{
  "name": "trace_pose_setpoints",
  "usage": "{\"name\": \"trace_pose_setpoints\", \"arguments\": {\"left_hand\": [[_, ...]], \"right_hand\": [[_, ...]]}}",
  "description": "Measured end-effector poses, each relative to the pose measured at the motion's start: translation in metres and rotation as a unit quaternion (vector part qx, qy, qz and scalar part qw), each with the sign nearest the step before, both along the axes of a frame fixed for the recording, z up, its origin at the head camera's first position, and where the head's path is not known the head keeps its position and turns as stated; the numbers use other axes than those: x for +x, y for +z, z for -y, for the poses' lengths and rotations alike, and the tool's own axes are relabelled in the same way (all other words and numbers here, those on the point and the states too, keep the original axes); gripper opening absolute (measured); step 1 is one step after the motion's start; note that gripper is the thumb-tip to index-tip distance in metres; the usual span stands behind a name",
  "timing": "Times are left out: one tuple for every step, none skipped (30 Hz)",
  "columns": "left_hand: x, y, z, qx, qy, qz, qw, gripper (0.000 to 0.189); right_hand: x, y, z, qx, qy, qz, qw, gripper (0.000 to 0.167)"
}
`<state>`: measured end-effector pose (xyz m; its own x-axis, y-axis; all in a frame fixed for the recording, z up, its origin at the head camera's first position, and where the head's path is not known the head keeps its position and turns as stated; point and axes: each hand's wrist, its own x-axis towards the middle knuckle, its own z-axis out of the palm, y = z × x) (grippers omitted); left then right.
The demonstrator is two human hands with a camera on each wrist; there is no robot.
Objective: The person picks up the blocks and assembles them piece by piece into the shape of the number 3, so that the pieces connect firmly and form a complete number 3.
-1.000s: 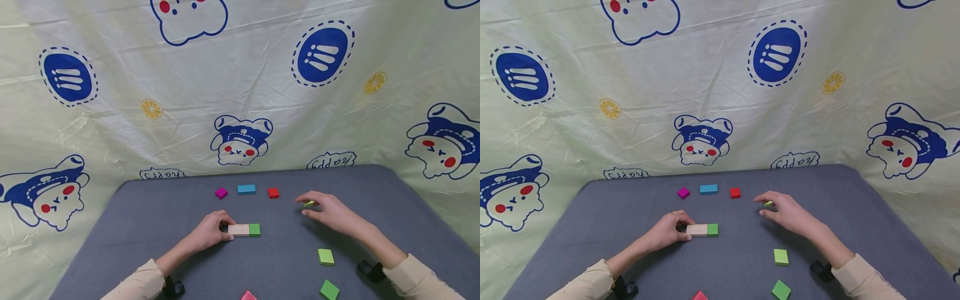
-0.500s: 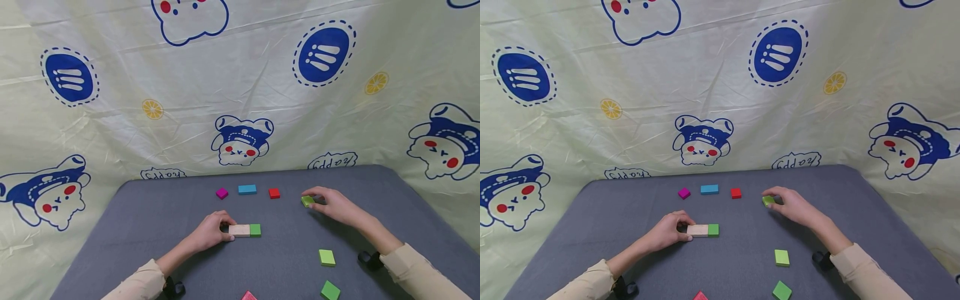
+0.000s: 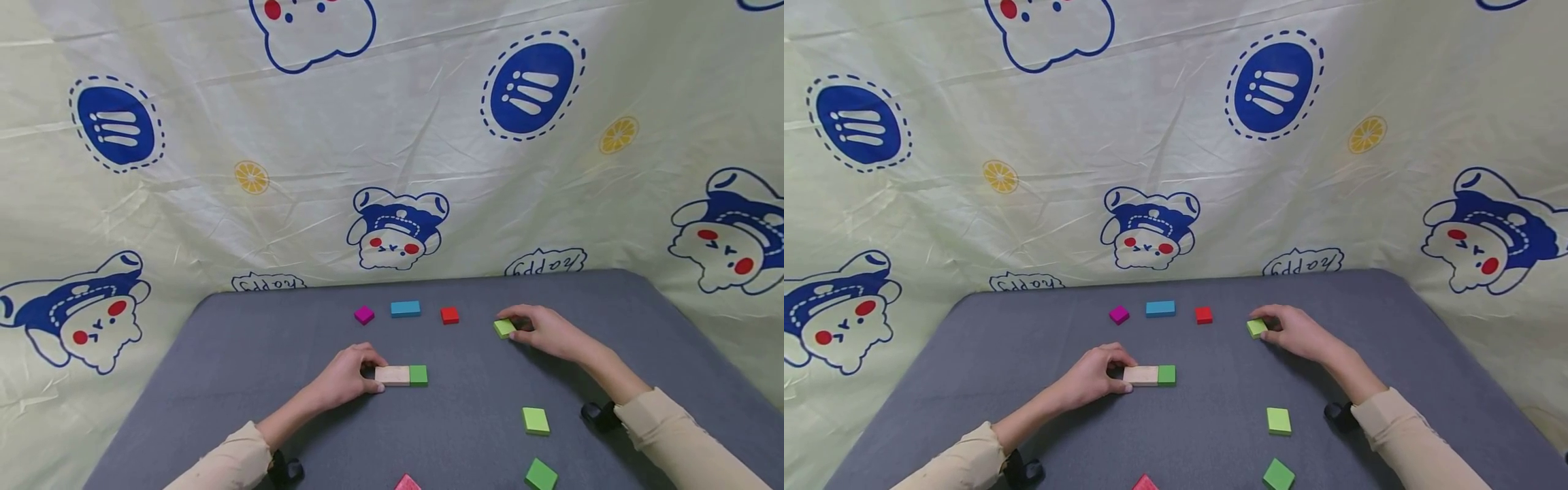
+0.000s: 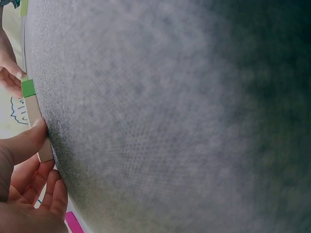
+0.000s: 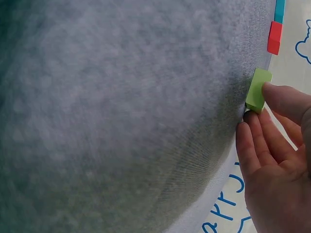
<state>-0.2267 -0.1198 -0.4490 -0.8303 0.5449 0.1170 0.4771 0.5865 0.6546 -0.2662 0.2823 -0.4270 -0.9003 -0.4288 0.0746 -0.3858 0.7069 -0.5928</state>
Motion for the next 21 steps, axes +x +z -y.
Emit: {"name": "trace_pose_setpoints", "arguments": {"left_hand": [[-0.0001, -0.0001, 0.0, 0.0, 0.0, 0.0, 1.0, 0.025], [-0.0003, -0.0002, 0.0, -0.001, 0.001, 0.0, 1.0, 0.025], [-0.0003, -0.0002, 0.0001, -0.002, 0.002, 0.001, 1.0, 0.025], [-0.0004, -0.0001, 0.0, -0.002, 0.002, 0.001, 1.0, 0.025], [-0.0004, 0.0001, 0.0, -0.002, 0.002, 0.002, 1.0, 0.025], [-0.0004, 0.0003, -0.0001, -0.003, 0.004, 0.004, 1.0, 0.025], [-0.0006, 0.0003, -0.0003, -0.003, 0.003, 0.005, 1.0, 0.025], [-0.0008, 0.0005, -0.0005, -0.003, 0.003, 0.006, 1.0, 0.025], [-0.0009, 0.0007, -0.0007, -0.003, 0.002, 0.006, 1.0, 0.025], [-0.0011, 0.0009, -0.001, -0.002, 0.001, 0.005, 1.0, 0.024], [-0.0013, 0.001, -0.0012, -0.002, 0.0, 0.004, 1.0, 0.024], [-0.0013, 0.001, -0.0013, -0.002, 0.0, 0.004, 1.0, 0.024], [-0.0014, 0.0008, -0.0014, -0.002, -0.001, 0.003, 1.0, 0.024], [-0.0013, 0.0006, -0.0015, -0.002, -0.001, 0.002, 1.0, 0.024], [-0.0012, 0.0005, -0.0015, -0.002, -0.001, 0.002, 1.0, 0.024], [-0.001, 0.0004, -0.0014, -0.002, -0.001, 0.001, 1.0, 0.024], [-0.0008, 0.0002, -0.0012, -0.002, 0.0, 0.001, 1.0, 0.024], [-0.0007, -0.0002, -0.001, -0.002, 0.0, 0.002, 1.0, 0.024], [-0.0005, -0.0003, -0.0009, -0.001, 0.001, 0.001, 1.0, 0.024], [-0.0004, -0.0003, -0.0007, -0.001, 0.001, 0.001, 1.0, 0.024], [-0.0002, -0.0001, -0.0005, 0.0, 0.001, 0.001, 1.0, 0.024]], "right_hand": [[-0.0005, -0.0006, -0.0003, 0.0, -0.001, 0.002, 1.0, 0.038], [-0.0009, -0.0012, -0.0007, 0.001, -0.001, 0.004, 1.0, 0.038], [-0.0012, -0.0017, -0.0011, 0.001, 0.0, 0.006, 1.0, 0.038], [-0.0015, -0.0024, -0.0017, 0.002, -0.001, 0.007, 1.0, 0.038], [-0.0016, -0.0029, -0.0021, 0.002, -0.002, 0.007, 1.0, 0.038], [-0.0017, -0.0035, -0.0025, 0.002, -0.002, 0.008, 1.0, 0.037], [-0.0016, -0.0034, -0.003, 0.003, -0.002, 0.007, 1.0, 0.037], [-0.0014, -0.0033, -0.0033, 0.003, -0.002, 0.007, 1.0, 0.036], [-0.0012, -0.0032, -0.0036, 0.004, -0.002, 0.006, 1.0, 0.036], [-0.001, -0.0031, -0.0037, 0.005, -0.003, 0.006, 1.0, 0.036], [-0.0006, -0.003, -0.0037, 0.005, -0.005, 0.007, 0.9999, 0.036], [-0.0001, -0.0028, -0.0034, 0.006, -0.006, 0.008, 0.9999, 0.035], [0.0004, -0.0027, -0.003, 0.007, -0.006, 0.009, 0.9999, 0.035], [0.0012, -0.0023, -0.0024, 0.007, -0.007, 0.01, 0.9999, 0.036], [0.0021, -0.0021, -0.0018, 0.006, -0.007, 0.011, 0.9999, 0.036], [0.003, -0.0018, -0.0008, 0.005, -0.006, 0.012, 0.9999, 0.036], [0.004, -0.0015, 0.0003, 0.003, -0.006, 0.012, 0.9999, 0.036], [0.0049, -0.0011, 0.0017, 0.002, -0.004, 0.011, 0.9999, 0.037], [0.0058, -0.0008, 0.003, 0.001, -0.003, 0.01, 0.9999, 0.037], [0.0068, -0.0003, 0.0046, 0.0, -0.002, 0.007, 1.0, 0.037], [0.0076, -0.0001, 0.0061, 0.001, -0.001, 0.005, 1.0, 0.037]]}}
